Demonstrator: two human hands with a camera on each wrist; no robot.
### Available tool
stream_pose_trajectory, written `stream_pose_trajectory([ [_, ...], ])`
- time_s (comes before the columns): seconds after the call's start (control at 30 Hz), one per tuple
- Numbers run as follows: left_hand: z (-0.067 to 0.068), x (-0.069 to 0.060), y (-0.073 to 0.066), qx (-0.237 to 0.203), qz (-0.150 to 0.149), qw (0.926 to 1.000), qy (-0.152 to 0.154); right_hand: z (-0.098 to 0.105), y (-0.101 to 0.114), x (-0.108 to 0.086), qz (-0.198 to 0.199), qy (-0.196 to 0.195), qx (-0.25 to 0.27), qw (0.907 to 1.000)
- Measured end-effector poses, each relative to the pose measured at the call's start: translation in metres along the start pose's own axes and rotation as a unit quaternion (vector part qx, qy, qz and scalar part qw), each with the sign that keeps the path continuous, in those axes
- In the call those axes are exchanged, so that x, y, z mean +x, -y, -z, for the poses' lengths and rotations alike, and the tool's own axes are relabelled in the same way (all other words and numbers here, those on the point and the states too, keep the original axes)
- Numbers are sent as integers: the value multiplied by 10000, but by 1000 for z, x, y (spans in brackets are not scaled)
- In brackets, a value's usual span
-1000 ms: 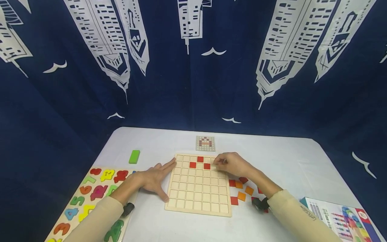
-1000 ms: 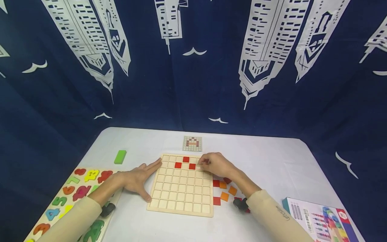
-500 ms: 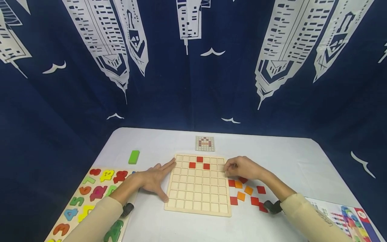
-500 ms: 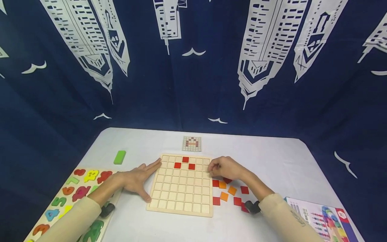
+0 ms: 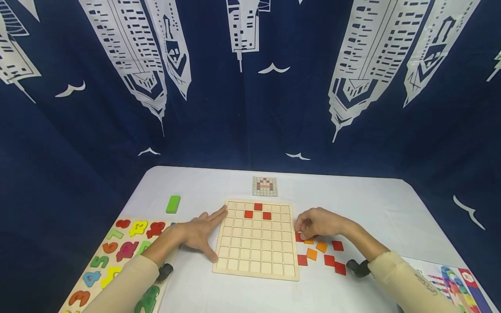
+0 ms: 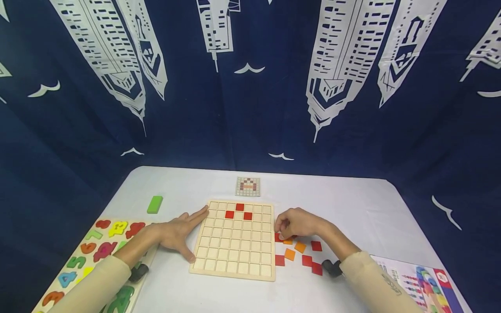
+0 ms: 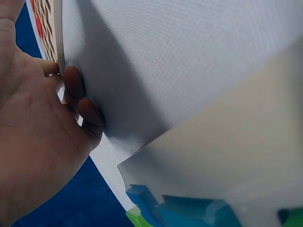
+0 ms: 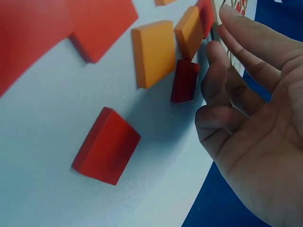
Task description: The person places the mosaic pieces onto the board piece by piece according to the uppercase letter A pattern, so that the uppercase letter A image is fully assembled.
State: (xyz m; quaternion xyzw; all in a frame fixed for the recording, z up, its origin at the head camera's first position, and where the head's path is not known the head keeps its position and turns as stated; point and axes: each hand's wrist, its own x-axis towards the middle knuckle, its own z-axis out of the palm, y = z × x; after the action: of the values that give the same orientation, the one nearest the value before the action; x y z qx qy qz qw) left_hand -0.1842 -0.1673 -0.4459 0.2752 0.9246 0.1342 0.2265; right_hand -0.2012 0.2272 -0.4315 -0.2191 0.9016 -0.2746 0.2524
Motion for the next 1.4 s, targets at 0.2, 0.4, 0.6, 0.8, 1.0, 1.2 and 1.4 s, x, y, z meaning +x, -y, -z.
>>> stream_pose_trajectory([
  [0.2, 0, 0, 0, -12, 13, 10000, 5, -5, -2, 0, -28, -55, -163, 9998],
  [0.4, 1, 1, -1, -16, 29, 10000, 20, -10, -1, 2, -25, -109, -259, 9996],
  [0.6, 1, 2, 0, -9, 14, 10000, 23, -11, 2, 1, -8, -147, -357, 9993],
  [0.8, 0, 3, 1, -1, 13, 10000, 19, -12, 4, 1, 56, -126, -378, 9992],
  [1.0, 1, 2, 1, -4, 38, 10000, 20, -13, 4, 2, 114, -135, -385, 9991],
  [1.2, 1, 1, 0, 14, 37, 10000, 14, -14, 5, 2, 50, -139, -453, 9989],
  [1.4, 2, 0, -1, -17, 36, 10000, 32, -14, 4, 3, 37, -201, -532, 9984],
])
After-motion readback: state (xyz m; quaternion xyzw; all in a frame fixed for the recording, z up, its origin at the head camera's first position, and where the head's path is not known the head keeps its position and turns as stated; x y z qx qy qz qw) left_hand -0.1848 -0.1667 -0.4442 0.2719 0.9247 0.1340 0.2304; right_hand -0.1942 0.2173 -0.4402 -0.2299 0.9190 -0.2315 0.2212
